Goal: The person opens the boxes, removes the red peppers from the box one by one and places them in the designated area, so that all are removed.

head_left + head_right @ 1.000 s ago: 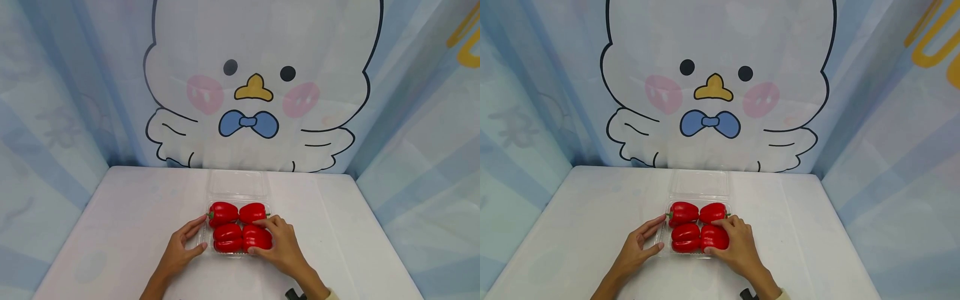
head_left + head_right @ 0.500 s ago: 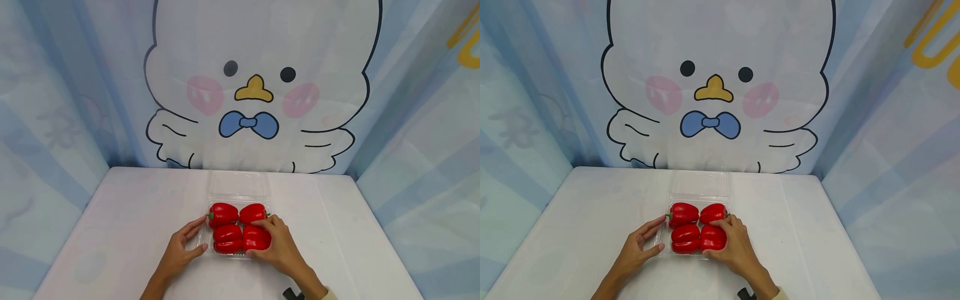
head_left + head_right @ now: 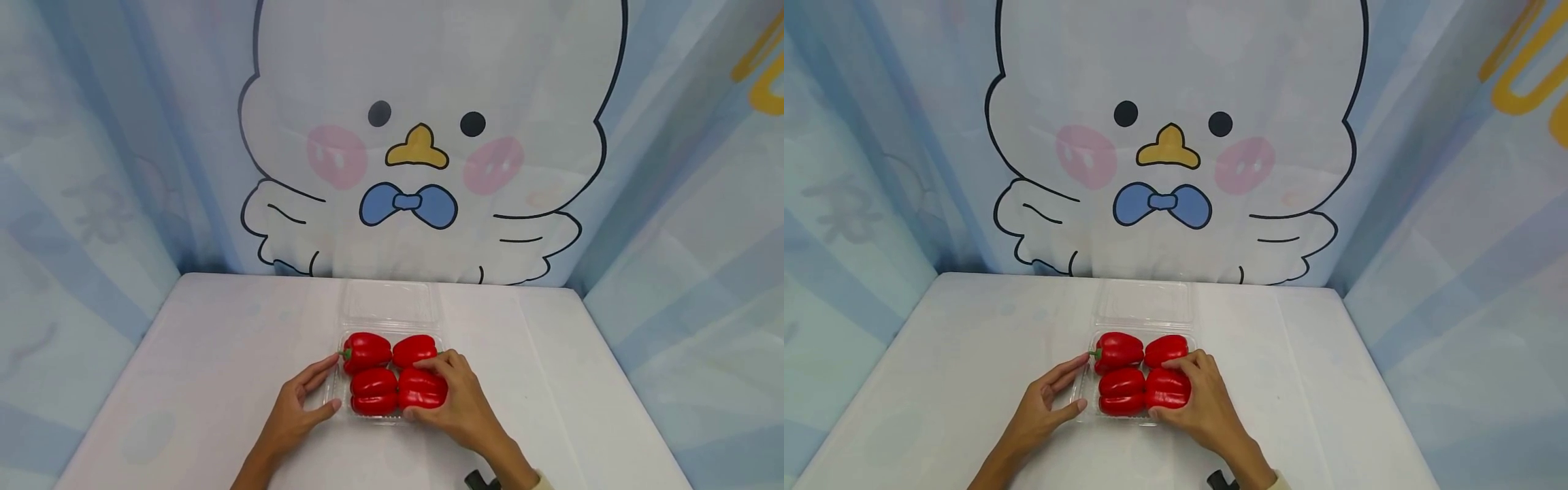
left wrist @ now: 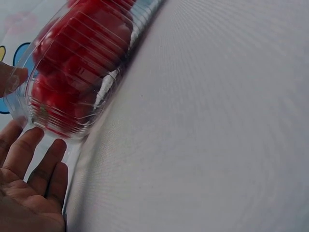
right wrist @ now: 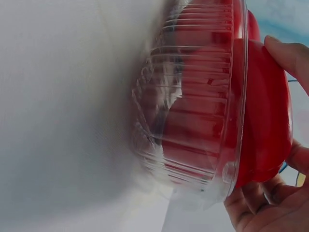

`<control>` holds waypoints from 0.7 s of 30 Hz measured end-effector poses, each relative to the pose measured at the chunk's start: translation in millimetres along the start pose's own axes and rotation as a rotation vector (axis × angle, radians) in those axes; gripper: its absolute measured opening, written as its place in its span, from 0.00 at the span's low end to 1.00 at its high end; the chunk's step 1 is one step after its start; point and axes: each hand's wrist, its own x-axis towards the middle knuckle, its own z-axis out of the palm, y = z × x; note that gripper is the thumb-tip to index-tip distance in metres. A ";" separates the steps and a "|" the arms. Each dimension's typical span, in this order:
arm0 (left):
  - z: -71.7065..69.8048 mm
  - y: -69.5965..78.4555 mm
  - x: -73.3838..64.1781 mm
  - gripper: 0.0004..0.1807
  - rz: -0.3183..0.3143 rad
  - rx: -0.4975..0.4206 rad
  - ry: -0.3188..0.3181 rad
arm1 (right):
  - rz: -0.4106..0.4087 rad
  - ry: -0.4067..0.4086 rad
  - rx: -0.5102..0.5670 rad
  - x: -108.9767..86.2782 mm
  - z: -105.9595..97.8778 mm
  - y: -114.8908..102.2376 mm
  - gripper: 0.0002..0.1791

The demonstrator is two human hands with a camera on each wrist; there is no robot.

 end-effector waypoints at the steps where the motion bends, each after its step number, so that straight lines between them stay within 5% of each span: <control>1: 0.1 -0.1 0.0 0.39 0.000 0.001 0.000 | -0.001 0.001 0.000 0.0 -0.7 0.2 0.38; 21: 0.1 0.7 -0.9 0.39 -0.015 -0.001 0.007 | -0.104 -0.046 -0.068 -2.1 -8.3 1.3 0.41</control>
